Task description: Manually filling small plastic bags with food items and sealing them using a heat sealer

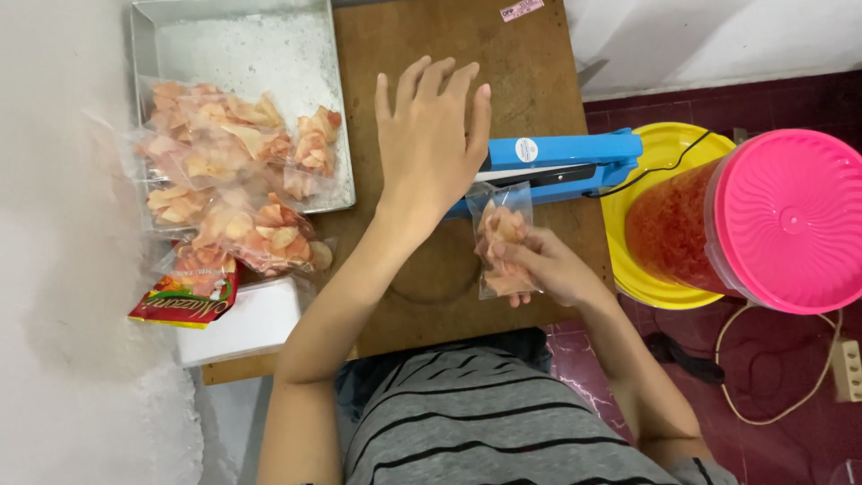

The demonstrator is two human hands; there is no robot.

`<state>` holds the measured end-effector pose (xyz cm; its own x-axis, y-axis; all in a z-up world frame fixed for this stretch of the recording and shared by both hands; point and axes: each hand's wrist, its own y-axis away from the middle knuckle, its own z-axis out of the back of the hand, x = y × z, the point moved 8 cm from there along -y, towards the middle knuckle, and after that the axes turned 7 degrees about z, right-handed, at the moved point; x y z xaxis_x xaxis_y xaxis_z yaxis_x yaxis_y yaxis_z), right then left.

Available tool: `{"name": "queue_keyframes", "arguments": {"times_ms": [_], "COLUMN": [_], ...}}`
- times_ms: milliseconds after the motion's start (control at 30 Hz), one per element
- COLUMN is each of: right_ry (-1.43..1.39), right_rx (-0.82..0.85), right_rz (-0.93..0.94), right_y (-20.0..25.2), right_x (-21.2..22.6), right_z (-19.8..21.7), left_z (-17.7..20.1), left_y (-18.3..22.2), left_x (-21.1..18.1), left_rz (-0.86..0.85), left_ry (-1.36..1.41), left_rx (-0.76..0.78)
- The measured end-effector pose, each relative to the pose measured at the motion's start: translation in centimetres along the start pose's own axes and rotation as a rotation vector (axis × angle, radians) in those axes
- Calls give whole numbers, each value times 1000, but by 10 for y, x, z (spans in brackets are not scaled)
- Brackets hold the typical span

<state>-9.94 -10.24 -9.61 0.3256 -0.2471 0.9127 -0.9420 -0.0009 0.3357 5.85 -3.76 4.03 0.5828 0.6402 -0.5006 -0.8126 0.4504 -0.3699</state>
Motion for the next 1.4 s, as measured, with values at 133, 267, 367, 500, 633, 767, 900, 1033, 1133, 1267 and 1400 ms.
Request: {"name": "queue_keyframes", "arguments": {"times_ms": [133,267,367,500,633,767,900,1033,1133,1267,1400], "right_ry": [532,779,854,890,860,802,793,743,704,718,768], "right_rx": [14,107,185,325,394,402,422,434,459,480,497], "right_rz": [160,342,396,530,655,518,436,405,443,454,499], "right_y": [17,22,24,22,17,2,-9,-13,-16,-20,-24], "right_x": [42,85,99,114,128,126,122,115,113,108,106], "right_z": [-12,-32,-41,-59,-83,-97,-109,-119,-128,-133,-137], "left_z": [33,82,95,94,102,120,137,150,160,164,166], "left_y": [11,27,40,56,62,62,63,67,69,72,75], "left_x": [-6,-17,-14,-7,-1,11,20,28,33,39,44], "left_rz": [-64,-192,-122,20,112,90,91,50,40,46,54], "left_ry": [183,562,748,861,934,1008,948,954,940,944,944], "left_rx": [6,24,191,428,501,378,295,236,200,187,183]}}
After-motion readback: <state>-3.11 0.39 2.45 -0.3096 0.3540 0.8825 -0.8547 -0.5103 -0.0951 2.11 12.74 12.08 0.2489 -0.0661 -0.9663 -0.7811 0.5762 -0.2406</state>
